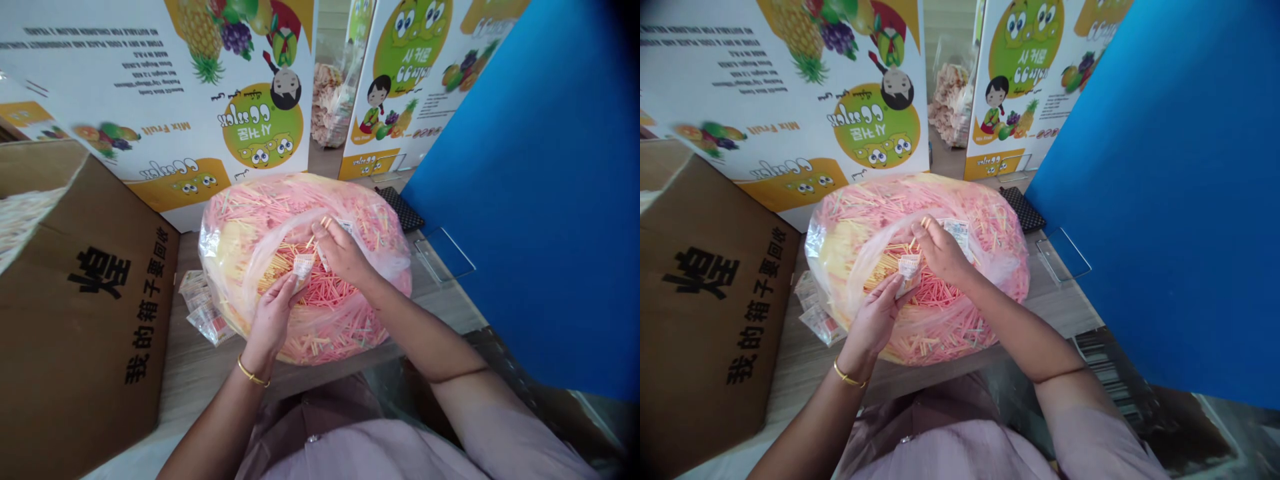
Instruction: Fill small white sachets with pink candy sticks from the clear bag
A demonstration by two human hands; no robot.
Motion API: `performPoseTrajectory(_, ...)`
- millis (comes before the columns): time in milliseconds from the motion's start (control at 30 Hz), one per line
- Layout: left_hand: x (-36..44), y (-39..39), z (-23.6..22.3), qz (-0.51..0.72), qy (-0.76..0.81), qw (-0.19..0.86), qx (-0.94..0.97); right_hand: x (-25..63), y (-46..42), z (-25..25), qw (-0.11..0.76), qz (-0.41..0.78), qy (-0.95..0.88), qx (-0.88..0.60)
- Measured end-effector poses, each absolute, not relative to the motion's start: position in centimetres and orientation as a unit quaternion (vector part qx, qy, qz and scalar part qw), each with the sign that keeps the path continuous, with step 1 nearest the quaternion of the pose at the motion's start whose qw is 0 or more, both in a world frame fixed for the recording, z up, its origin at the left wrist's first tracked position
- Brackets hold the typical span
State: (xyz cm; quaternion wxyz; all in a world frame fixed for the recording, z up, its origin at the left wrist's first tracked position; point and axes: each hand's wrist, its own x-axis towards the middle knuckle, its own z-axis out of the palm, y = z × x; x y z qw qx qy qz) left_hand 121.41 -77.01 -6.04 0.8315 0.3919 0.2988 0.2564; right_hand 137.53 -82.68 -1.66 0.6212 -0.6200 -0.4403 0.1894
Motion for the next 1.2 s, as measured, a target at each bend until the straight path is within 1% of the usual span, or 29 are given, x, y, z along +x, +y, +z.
performPoseTrajectory(133,121.3,-77.0,-5.9,0.258,0.291,0.831,0.398,137.1,-82.9,-1.9,0.554,0.269,-0.489,-0.618)
performPoseTrajectory(200,121.3,-77.0,-5.9,0.256,0.285,0.831,0.403,137.2,-82.8,-2.2,0.536,0.307,-0.499,-0.608)
performPoseTrajectory(333,121.1,-77.0,-6.0,0.261,0.286,0.834,0.393,137.5,-82.8,-2.3,0.559,0.360,-0.485,-0.568)
performPoseTrajectory(367,121.1,-77.0,-6.0,0.261,0.286,0.837,0.388,137.6,-82.9,-2.2,0.554,0.361,-0.492,-0.567)
performPoseTrajectory(467,121.0,-76.9,-5.9,0.242,0.277,0.852,0.372,137.6,-83.2,-2.0,0.492,0.355,-0.537,-0.586)
performPoseTrajectory(500,121.0,-76.9,-5.7,0.231,0.275,0.859,0.366,137.6,-83.2,-2.0,0.484,0.348,-0.540,-0.594)
performPoseTrajectory(600,120.8,-77.0,-5.3,0.212,0.265,0.875,0.344,137.6,-83.3,-2.2,0.518,0.313,-0.503,-0.617)
performPoseTrajectory(633,120.8,-77.0,-5.1,0.213,0.259,0.879,0.339,137.7,-83.3,-2.2,0.514,0.311,-0.500,-0.623)
performPoseTrajectory(733,120.6,-77.1,-5.0,0.214,0.245,0.880,0.345,138.1,-83.4,-2.1,0.464,0.319,-0.527,-0.637)
performPoseTrajectory(867,120.4,-77.1,-5.2,0.196,0.261,0.867,0.378,138.2,-83.5,-1.8,0.482,0.293,-0.525,-0.637)
performPoseTrajectory(967,120.4,-77.2,-5.2,0.168,0.264,0.863,0.396,137.8,-83.5,-1.8,0.418,0.330,-0.575,-0.621)
performPoseTrajectory(1033,120.2,-77.4,-4.9,0.159,0.265,0.857,0.413,137.4,-83.4,-1.8,0.407,0.322,-0.580,-0.628)
performPoseTrajectory(1133,119.0,-77.9,-3.8,0.204,0.272,0.807,0.483,137.2,-83.6,-1.4,0.466,0.284,-0.538,-0.643)
performPoseTrajectory(1200,117.2,-78.0,-2.9,0.306,0.287,0.730,0.539,137.4,-84.2,-1.1,0.483,0.270,-0.508,-0.661)
